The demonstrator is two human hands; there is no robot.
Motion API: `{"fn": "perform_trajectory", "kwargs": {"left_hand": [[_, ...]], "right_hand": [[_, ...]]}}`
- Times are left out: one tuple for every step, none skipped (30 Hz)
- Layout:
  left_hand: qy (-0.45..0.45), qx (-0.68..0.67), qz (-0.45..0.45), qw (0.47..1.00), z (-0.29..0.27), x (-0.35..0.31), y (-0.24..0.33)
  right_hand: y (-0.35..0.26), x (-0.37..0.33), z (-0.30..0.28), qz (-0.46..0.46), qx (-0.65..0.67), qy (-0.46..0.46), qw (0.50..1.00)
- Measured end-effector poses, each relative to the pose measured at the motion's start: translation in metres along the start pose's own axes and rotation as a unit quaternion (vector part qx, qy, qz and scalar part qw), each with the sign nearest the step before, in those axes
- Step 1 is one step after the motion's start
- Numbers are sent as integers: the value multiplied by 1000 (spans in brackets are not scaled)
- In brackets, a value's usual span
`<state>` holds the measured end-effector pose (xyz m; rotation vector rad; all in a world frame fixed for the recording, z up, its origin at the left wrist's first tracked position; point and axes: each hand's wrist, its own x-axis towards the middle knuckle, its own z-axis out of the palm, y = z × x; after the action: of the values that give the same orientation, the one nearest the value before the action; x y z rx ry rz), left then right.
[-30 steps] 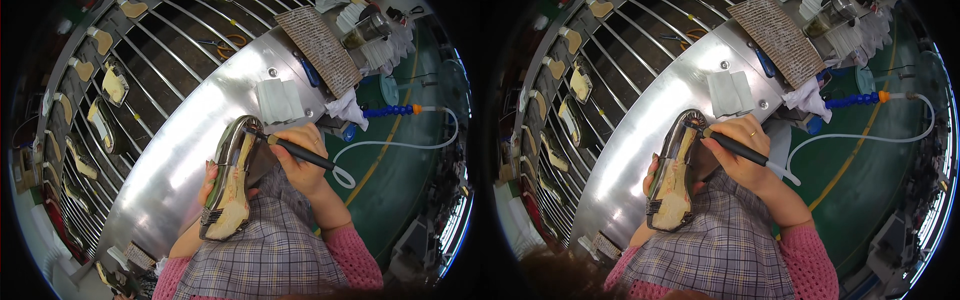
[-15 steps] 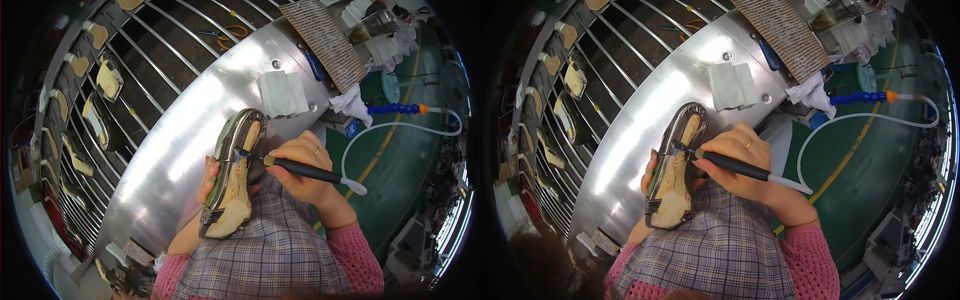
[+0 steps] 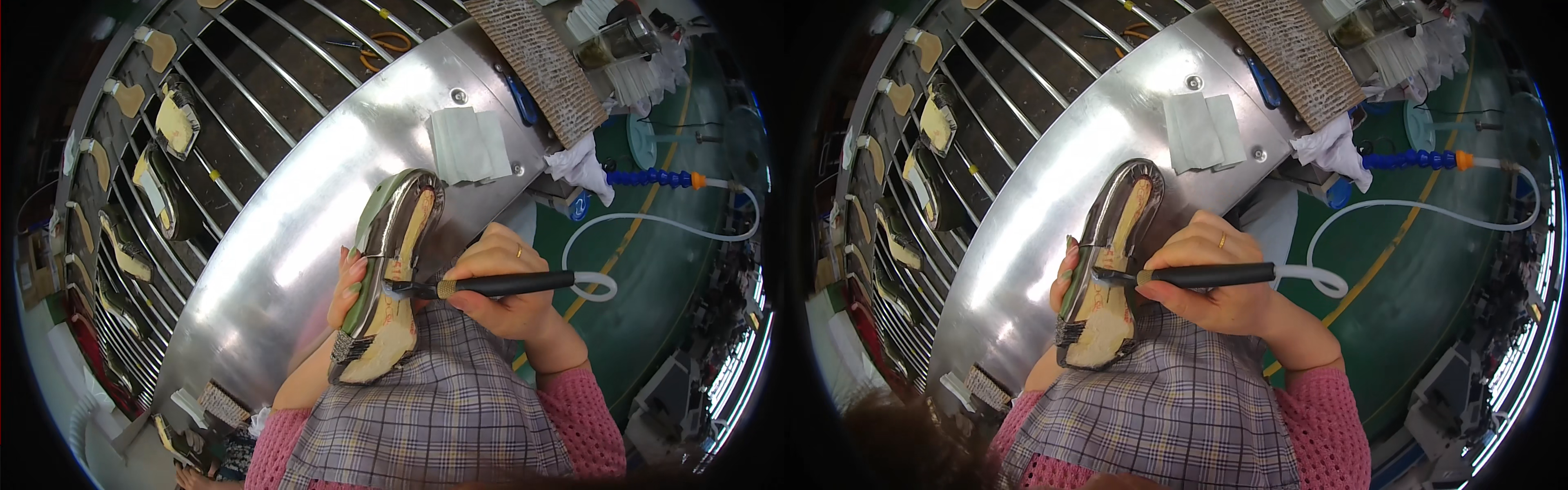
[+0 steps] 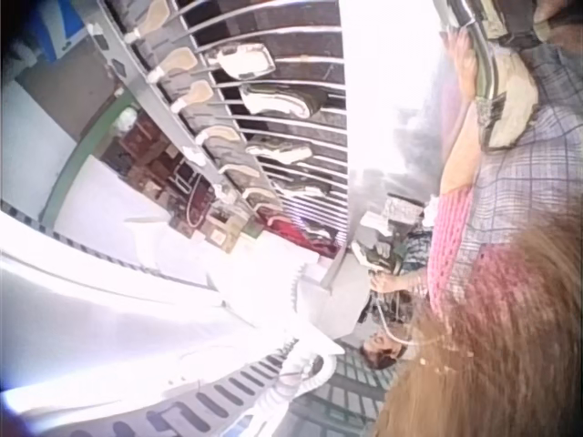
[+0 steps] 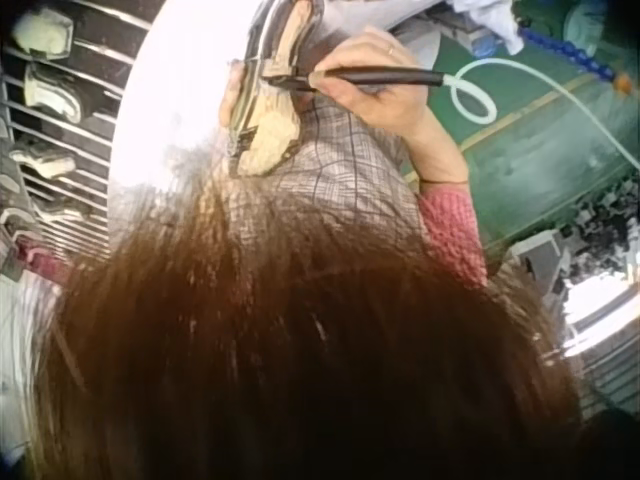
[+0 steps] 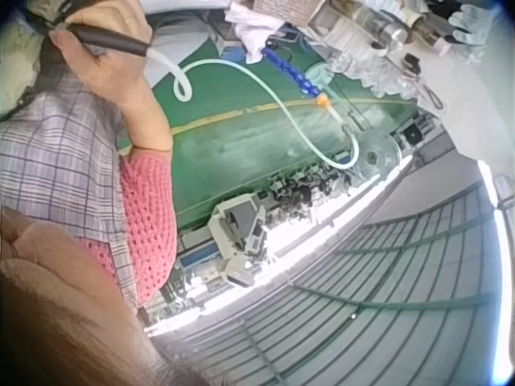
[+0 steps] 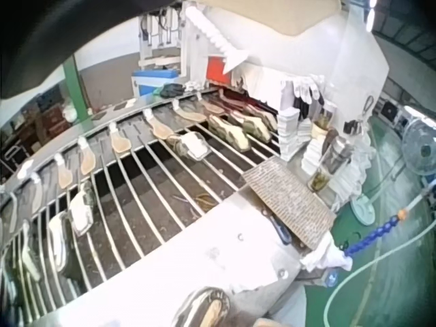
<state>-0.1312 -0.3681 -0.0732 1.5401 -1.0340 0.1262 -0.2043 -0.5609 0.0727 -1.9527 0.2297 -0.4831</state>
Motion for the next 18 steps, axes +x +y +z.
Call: {"fn": "perform_trajectory", "kwargs": {"left_hand": [[-7, 21, 0, 1000, 1, 3, 2], [-14, 42, -1, 999, 1, 7, 5], [-21, 63, -1, 998, 1, 13, 8], [-52, 88, 14, 995, -2, 24, 13], [-82, 113, 29, 990, -6, 37, 17], [-79, 118, 34, 989, -4, 35, 17], [-75, 125, 38, 989, -2, 33, 17], [-71, 133, 42, 988, 0, 31, 17], [-41, 142, 51, 988, 6, 16, 7], [-26, 135, 52, 989, 8, 15, 5], [-11, 129, 54, 990, 11, 15, 4], [-10, 107, 48, 993, 10, 17, 5], [-7, 107, 50, 993, 10, 19, 5], [-4, 108, 52, 993, 10, 20, 6], [0, 135, 62, 989, 12, 17, 3], [-16, 149, 65, 987, 10, 19, 4], [-31, 163, 68, 984, 9, 23, 6], [-64, 163, 62, 983, 3, 28, 12]], "right_hand": [[0, 1, 2, 9, 11, 23, 1000], [2, 0, 2, 27, 8, 36, 999], [6, -3, 2, 45, 5, 50, 998], [8, -4, 2, 62, 3, 62, 996], [6, -4, 3, 91, 6, 79, 993], [3, -3, 2, 80, -19, 74, 994], [0, -2, 0, 68, -42, 66, 995], [-3, 0, -2, 55, -66, 59, 995], [-8, 0, -2, 36, -106, 52, 992], [-14, -1, -4, 16, -147, 46, 988], [-15, -2, -5, -4, -187, 40, 982], [-12, -4, -6, -11, -173, 42, 984], [-9, -6, -7, -17, -164, 44, 985], [-7, -7, -7, -22, -154, 45, 987], [-5, -8, -7, -10, -139, 52, 989], [-1, -9, -5, -8, -125, 58, 990], [3, -10, -3, -7, -112, 65, 992], [6, -11, -2, -6, -99, 71, 993]]}}
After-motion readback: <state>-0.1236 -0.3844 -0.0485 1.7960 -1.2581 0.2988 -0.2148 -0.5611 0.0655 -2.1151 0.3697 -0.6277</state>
